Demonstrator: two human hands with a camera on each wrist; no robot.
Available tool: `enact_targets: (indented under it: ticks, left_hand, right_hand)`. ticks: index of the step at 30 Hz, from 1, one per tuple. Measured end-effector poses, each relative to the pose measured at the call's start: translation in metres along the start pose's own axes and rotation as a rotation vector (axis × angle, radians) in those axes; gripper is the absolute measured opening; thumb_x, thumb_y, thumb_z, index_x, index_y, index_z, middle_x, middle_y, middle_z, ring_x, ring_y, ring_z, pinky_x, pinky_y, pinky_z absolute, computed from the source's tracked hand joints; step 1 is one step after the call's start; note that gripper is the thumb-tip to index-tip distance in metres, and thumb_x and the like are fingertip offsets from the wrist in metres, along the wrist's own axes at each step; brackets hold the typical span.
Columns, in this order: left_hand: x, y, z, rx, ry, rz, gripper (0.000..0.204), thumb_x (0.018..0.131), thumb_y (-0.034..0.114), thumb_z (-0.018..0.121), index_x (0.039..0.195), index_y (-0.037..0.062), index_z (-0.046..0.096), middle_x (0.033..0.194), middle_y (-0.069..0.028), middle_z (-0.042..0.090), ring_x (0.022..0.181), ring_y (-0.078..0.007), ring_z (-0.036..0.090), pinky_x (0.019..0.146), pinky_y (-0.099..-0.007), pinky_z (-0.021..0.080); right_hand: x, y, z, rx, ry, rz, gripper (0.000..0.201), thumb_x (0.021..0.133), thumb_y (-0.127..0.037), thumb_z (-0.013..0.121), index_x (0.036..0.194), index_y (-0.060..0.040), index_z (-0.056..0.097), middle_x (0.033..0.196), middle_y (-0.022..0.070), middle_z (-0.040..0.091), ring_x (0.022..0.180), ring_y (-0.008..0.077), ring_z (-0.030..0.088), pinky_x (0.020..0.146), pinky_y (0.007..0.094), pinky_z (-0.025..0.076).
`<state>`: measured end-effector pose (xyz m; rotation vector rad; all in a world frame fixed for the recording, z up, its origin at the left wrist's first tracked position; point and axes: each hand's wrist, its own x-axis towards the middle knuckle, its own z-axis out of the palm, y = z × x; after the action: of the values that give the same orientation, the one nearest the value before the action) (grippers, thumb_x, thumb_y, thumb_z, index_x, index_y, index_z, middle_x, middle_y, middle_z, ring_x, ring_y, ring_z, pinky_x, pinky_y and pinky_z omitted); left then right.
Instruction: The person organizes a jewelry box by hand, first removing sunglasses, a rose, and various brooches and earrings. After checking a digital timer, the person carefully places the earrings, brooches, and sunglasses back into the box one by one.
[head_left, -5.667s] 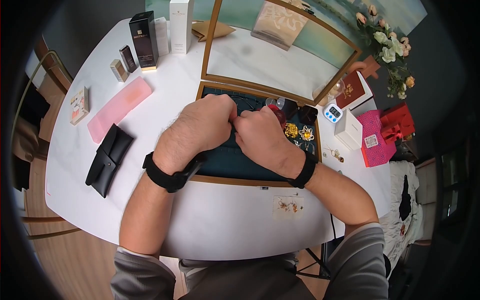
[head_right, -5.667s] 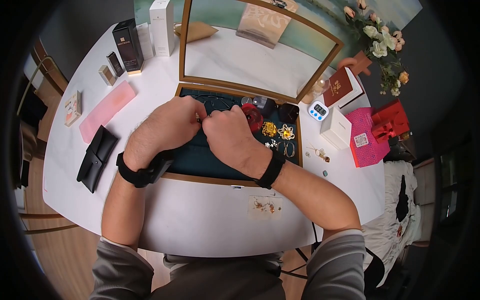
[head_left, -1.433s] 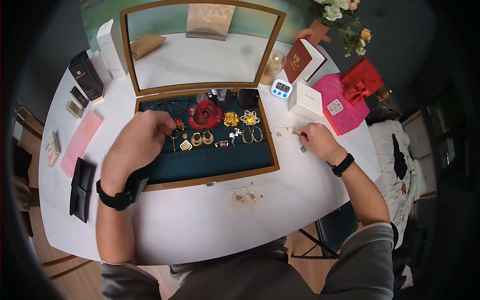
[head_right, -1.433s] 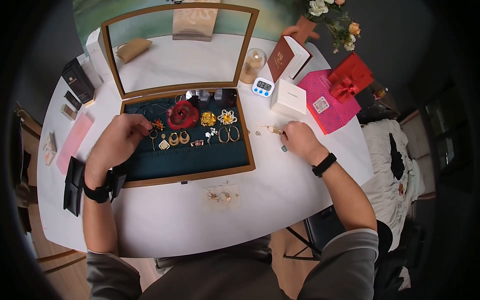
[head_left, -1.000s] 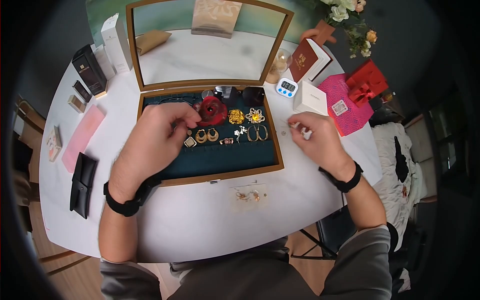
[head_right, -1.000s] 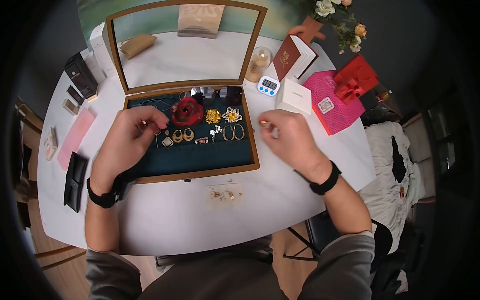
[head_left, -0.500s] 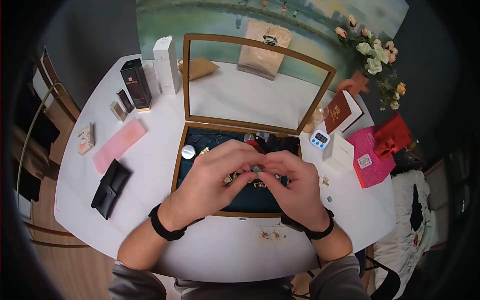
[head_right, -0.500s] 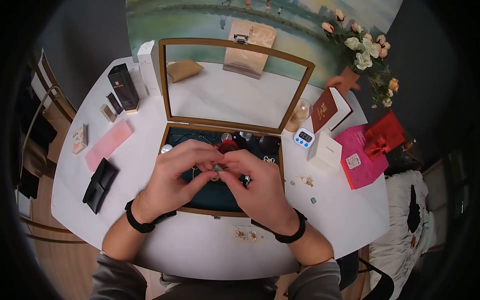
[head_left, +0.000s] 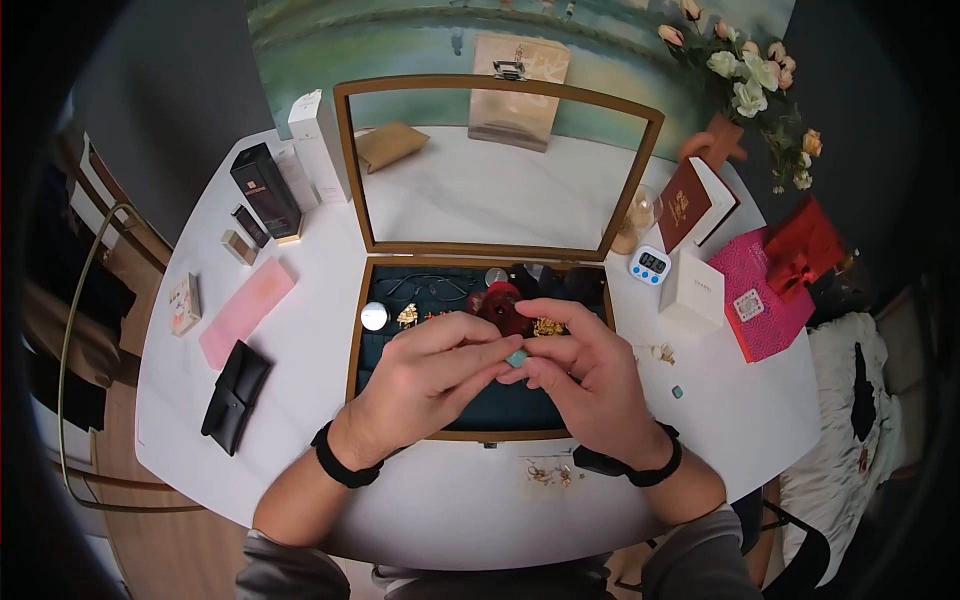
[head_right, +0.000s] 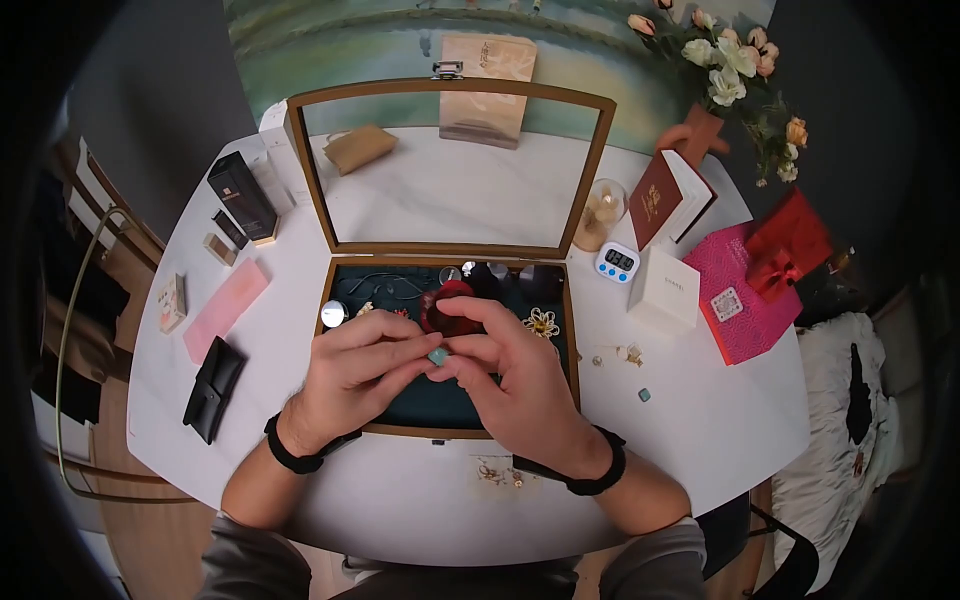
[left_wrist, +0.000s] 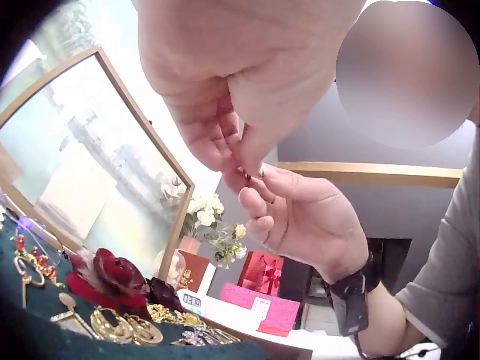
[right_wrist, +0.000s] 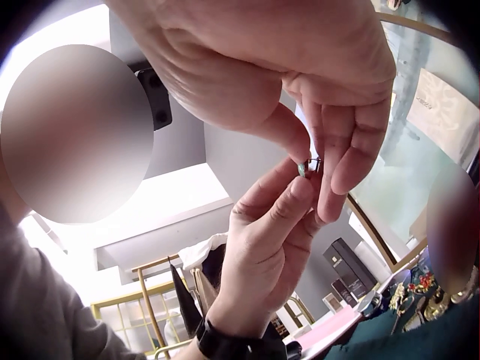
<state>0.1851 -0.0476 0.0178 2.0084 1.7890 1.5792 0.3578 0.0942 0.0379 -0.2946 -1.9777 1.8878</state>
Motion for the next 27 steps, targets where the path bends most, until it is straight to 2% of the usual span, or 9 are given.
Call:
enact_targets:
  ticks: [4, 9, 10, 12, 15, 16, 19, 24, 27]
  left_hand:
    - [0.001, 0.004, 0.0, 0.054, -0.049, 0.032, 0.033, 0.085, -0.003, 0.086, 0.117, -0.0005, 0.082, 0.104, -0.0106, 0.072, 0.086, -0.0242, 0.072, 0.075, -0.0351, 0.06]
    - [0.007, 0.003, -0.012, 0.153, -0.117, 0.068, 0.028, 0.082, -0.002, 0.089, 0.108, -0.0024, 0.08, 0.099, -0.0108, 0.074, 0.085, -0.0231, 0.072, 0.073, -0.0328, 0.058]
    - [0.008, 0.003, -0.021, 0.177, -0.091, -0.03, 0.026, 0.082, -0.002, 0.089, 0.105, -0.0025, 0.079, 0.097, -0.0105, 0.074, 0.084, -0.022, 0.072, 0.074, -0.032, 0.058]
    - [0.009, -0.001, -0.042, 0.151, -0.039, -0.265, 0.022, 0.083, -0.002, 0.089, 0.1, -0.0019, 0.076, 0.093, -0.0083, 0.076, 0.082, -0.0168, 0.072, 0.076, -0.0294, 0.057]
    - [0.002, -0.03, -0.067, 0.092, -0.1, -0.537, 0.016, 0.087, -0.004, 0.086, 0.099, 0.0002, 0.076, 0.091, -0.0038, 0.077, 0.082, -0.012, 0.07, 0.076, -0.0282, 0.057]
    - [-0.002, -0.04, -0.07, 0.104, -0.104, -0.545, 0.016, 0.087, -0.004, 0.086, 0.099, 0.0002, 0.076, 0.091, -0.0038, 0.077, 0.082, -0.012, 0.07, 0.076, -0.0282, 0.057]
    - [-0.015, -0.059, -0.071, 0.215, -0.341, -0.64, 0.016, 0.088, -0.005, 0.084, 0.102, -0.0001, 0.078, 0.087, -0.0031, 0.075, 0.079, -0.0096, 0.068, 0.073, -0.0277, 0.056]
    - [-0.022, -0.058, -0.055, 0.211, -0.428, -0.687, 0.015, 0.089, -0.004, 0.084, 0.103, -0.0016, 0.078, 0.085, -0.005, 0.075, 0.076, -0.0123, 0.068, 0.071, -0.0302, 0.056]
    - [-0.022, -0.061, -0.048, 0.315, -0.455, -0.607, 0.018, 0.088, -0.005, 0.083, 0.104, -0.0016, 0.078, 0.085, -0.0091, 0.074, 0.076, -0.0166, 0.07, 0.073, -0.0321, 0.057]
  right_hand:
    - [0.001, 0.005, -0.006, -0.1, -0.023, -0.037, 0.044, 0.105, 0.006, 0.06, 0.149, 0.0027, 0.051, 0.113, 0.0164, 0.082, 0.103, 0.0166, 0.079, 0.094, 0.0284, 0.058]
    - [0.003, 0.009, -0.012, -0.339, -0.103, -0.122, 0.048, 0.103, 0.003, 0.064, 0.15, 0.0015, 0.052, 0.116, 0.0214, 0.08, 0.099, 0.0228, 0.081, 0.089, 0.031, 0.06]
    - [0.004, 0.008, -0.015, -0.324, -0.106, -0.125, 0.048, 0.103, 0.003, 0.064, 0.15, 0.0015, 0.052, 0.116, 0.0214, 0.08, 0.099, 0.0228, 0.081, 0.089, 0.031, 0.06]
    - [0.005, 0.002, -0.021, -0.356, 0.024, -0.176, 0.047, 0.102, 0.003, 0.065, 0.148, 0.0015, 0.054, 0.113, 0.0204, 0.08, 0.1, 0.0236, 0.081, 0.086, 0.0323, 0.061]
    - [0.006, -0.011, -0.036, -0.404, 0.09, -0.226, 0.042, 0.1, 0.003, 0.067, 0.142, 0.0027, 0.06, 0.11, 0.0189, 0.081, 0.097, 0.0228, 0.079, 0.083, 0.0327, 0.06]
    - [0.006, -0.013, -0.039, -0.448, 0.109, -0.24, 0.041, 0.1, 0.002, 0.068, 0.14, 0.0028, 0.061, 0.109, 0.0184, 0.081, 0.096, 0.0227, 0.079, 0.083, 0.0329, 0.06]
    - [0.007, -0.013, -0.043, -0.479, 0.147, -0.262, 0.041, 0.099, 0.0, 0.07, 0.139, 0.0014, 0.063, 0.106, 0.0155, 0.081, 0.095, 0.0247, 0.079, 0.083, 0.0339, 0.059]
    - [0.006, -0.015, -0.044, -0.521, 0.146, -0.305, 0.039, 0.099, -0.001, 0.07, 0.137, 0.001, 0.063, 0.099, 0.0142, 0.08, 0.09, 0.0269, 0.079, 0.08, 0.0347, 0.059]
    - [0.005, -0.015, -0.044, -0.516, 0.147, -0.341, 0.038, 0.098, 0.001, 0.07, 0.136, 0.0022, 0.063, 0.096, 0.0142, 0.08, 0.085, 0.027, 0.079, 0.076, 0.034, 0.06]
